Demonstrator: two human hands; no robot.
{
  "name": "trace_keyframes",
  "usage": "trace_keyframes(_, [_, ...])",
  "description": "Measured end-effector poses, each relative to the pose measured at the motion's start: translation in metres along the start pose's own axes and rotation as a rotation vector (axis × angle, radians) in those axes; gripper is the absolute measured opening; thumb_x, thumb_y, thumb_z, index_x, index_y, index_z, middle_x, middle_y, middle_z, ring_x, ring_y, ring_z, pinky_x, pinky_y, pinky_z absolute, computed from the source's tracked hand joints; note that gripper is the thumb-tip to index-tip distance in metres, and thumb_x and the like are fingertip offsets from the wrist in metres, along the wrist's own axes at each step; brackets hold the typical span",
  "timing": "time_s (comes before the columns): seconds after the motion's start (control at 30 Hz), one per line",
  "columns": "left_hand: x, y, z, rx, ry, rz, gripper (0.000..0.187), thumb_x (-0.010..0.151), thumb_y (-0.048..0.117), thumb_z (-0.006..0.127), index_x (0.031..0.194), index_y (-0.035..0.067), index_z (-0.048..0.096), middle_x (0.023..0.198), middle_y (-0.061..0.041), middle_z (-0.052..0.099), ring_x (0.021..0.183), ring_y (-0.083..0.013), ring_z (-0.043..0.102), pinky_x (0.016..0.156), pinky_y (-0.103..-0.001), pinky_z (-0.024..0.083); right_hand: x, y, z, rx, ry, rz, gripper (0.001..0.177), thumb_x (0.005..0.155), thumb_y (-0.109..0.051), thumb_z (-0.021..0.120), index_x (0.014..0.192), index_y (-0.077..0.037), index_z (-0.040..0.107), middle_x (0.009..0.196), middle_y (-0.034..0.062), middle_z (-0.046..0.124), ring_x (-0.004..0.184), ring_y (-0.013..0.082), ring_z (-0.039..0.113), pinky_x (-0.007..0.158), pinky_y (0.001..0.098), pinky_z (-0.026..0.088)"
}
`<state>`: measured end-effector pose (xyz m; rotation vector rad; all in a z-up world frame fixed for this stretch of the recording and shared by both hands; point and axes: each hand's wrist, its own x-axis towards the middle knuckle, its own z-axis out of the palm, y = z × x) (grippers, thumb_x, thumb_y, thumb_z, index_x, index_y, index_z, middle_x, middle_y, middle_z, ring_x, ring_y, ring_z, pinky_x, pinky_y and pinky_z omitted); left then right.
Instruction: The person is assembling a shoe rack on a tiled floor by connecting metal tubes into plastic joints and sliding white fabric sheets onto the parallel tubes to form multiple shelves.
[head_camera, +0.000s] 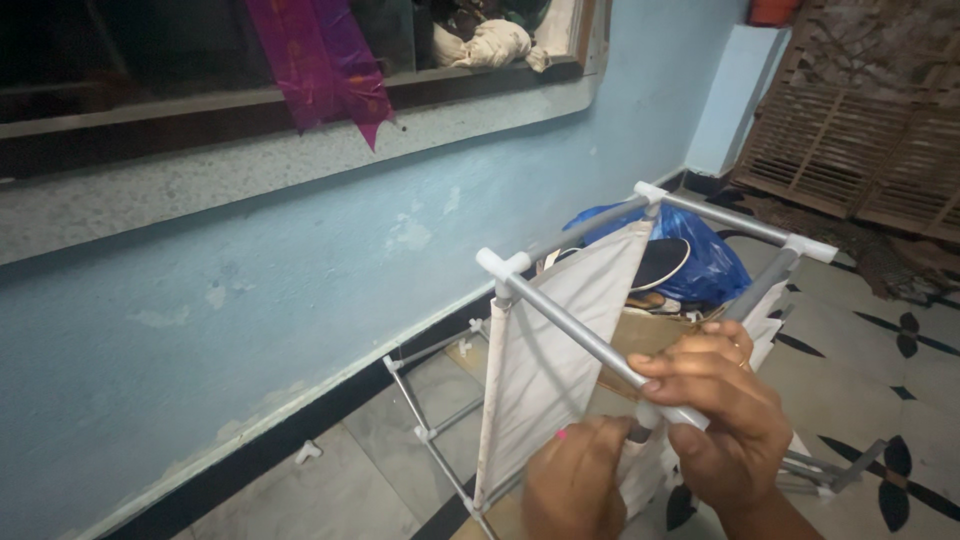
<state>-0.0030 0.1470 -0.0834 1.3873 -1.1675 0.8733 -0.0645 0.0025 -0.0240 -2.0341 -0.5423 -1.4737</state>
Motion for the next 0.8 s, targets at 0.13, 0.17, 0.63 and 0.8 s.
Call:
trace_keyframes(0.13, [-0.008, 0.005, 0.011, -0.008, 0.079, -0.110, 0.029, 0.088, -0.005, 0.058, 0.114, 0.003, 0.068, 0.099, -0.013, 0.073, 0.086, -0.0306, 0.075, 0.074, -0.039, 0.057, 0.001, 0.000, 0.001, -0.028, 0.002, 0.004, 0.042, 0.104, -0.052, 0.059, 0.102, -0.013, 0.073, 0.106, 0.0061, 0.077, 0.100, 0.0170, 0.069, 0.111, 0.0359, 0.032])
trace_keyframes(0.17, [-0.010, 0.004, 0.013, -0.033, 0.086, -0.141, 0.028, 0.091, -0.005, 0.055, 0.114, 0.002, 0.067, 0.099, -0.014, 0.072, 0.088, -0.0323, 0.075, 0.076, -0.039, 0.058, 0.002, 0.001, 0.001, -0.039, -0.001, 0.007, 0.042, 0.104, -0.052, 0.059, 0.102, -0.013, 0.073, 0.106, 0.0061, 0.077, 0.100, 0.0169, 0.069, 0.111, 0.0360, 0.033])
trace_keyframes(0.63, [-0.039, 0.002, 0.046, -0.102, 0.162, -0.262, 0.027, 0.106, 0.022, 0.063, 0.114, -0.004, 0.066, 0.086, -0.018, 0.072, 0.071, -0.0380, 0.072, 0.064, -0.045, 0.055, -0.063, 0.020, -0.001, -0.445, -0.071, 0.008, 0.027, 0.096, -0.023, 0.060, 0.114, -0.004, 0.062, 0.114, 0.0127, 0.062, 0.120, 0.0365, 0.056, 0.122, 0.0574, 0.028])
trace_keyframes(0.8, [-0.044, 0.003, 0.053, -0.046, 0.236, -0.201, 0.022, 0.109, 0.019, 0.060, 0.112, -0.002, 0.067, 0.089, -0.016, 0.074, 0.074, -0.0356, 0.075, 0.066, -0.043, 0.058, -0.064, 0.027, -0.002, -0.404, -0.176, -0.017, 0.029, 0.088, -0.021, 0.063, 0.114, -0.007, 0.063, 0.115, 0.0121, 0.062, 0.116, 0.0359, 0.056, 0.120, 0.0619, 0.022])
